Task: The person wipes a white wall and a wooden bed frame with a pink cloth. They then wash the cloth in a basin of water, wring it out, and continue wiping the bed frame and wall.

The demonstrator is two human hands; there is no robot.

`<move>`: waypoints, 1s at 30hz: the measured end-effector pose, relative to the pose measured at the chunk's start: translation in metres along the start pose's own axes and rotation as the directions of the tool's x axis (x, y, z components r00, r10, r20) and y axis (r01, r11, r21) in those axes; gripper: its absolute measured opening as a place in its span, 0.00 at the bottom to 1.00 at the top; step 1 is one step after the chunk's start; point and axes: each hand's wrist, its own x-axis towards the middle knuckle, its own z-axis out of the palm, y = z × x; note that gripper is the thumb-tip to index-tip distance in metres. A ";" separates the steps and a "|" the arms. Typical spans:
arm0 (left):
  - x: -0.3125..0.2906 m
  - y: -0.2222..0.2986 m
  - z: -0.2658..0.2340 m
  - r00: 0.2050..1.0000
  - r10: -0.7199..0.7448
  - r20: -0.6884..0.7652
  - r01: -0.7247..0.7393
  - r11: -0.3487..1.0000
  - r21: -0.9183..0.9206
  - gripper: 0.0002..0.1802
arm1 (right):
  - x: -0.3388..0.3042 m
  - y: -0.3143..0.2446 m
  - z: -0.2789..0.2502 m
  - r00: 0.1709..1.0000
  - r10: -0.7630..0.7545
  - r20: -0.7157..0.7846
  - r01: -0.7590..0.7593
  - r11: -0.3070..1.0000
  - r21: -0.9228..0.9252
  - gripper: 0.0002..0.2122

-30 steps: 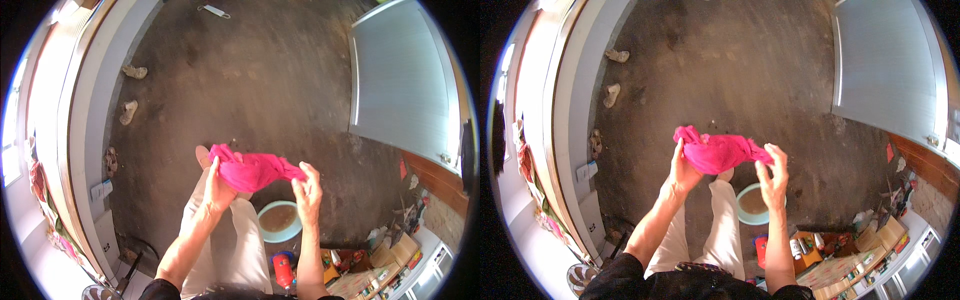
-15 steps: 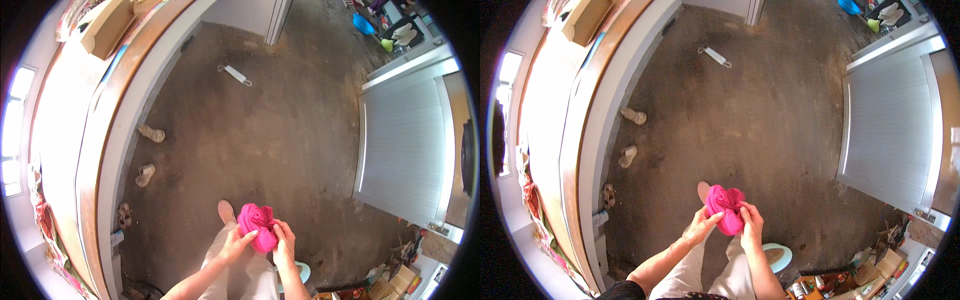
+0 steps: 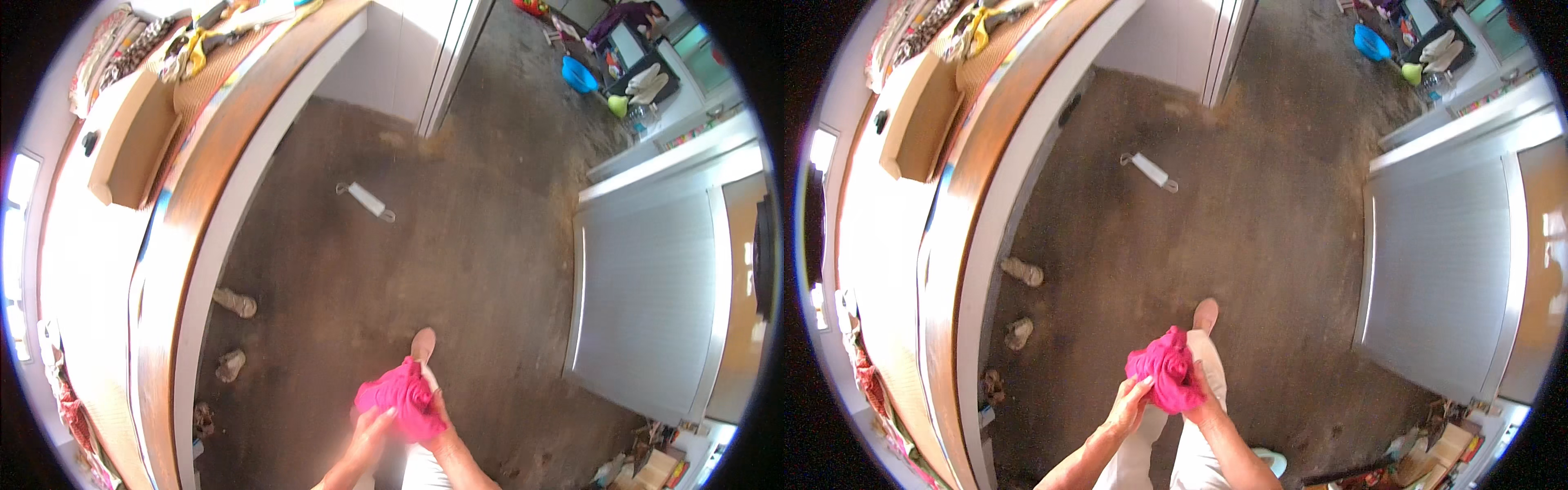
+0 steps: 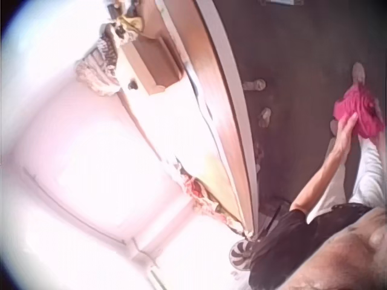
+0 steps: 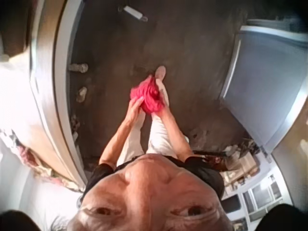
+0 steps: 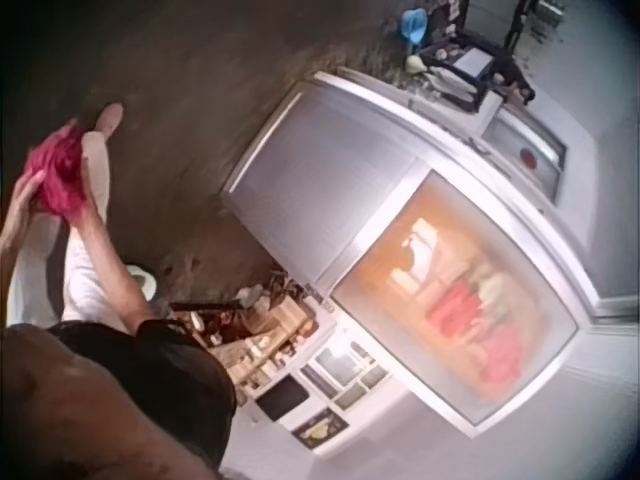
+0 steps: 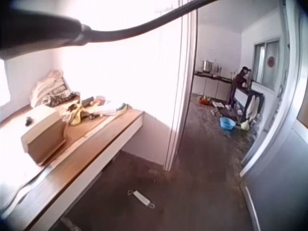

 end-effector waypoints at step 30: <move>0.270 0.303 0.066 0.864 0.499 -0.071 -0.480 0.858 0.183 0.34 | 0.324 -0.208 0.233 0.979 -0.065 -0.191 -0.083 0.733 -0.675 0.28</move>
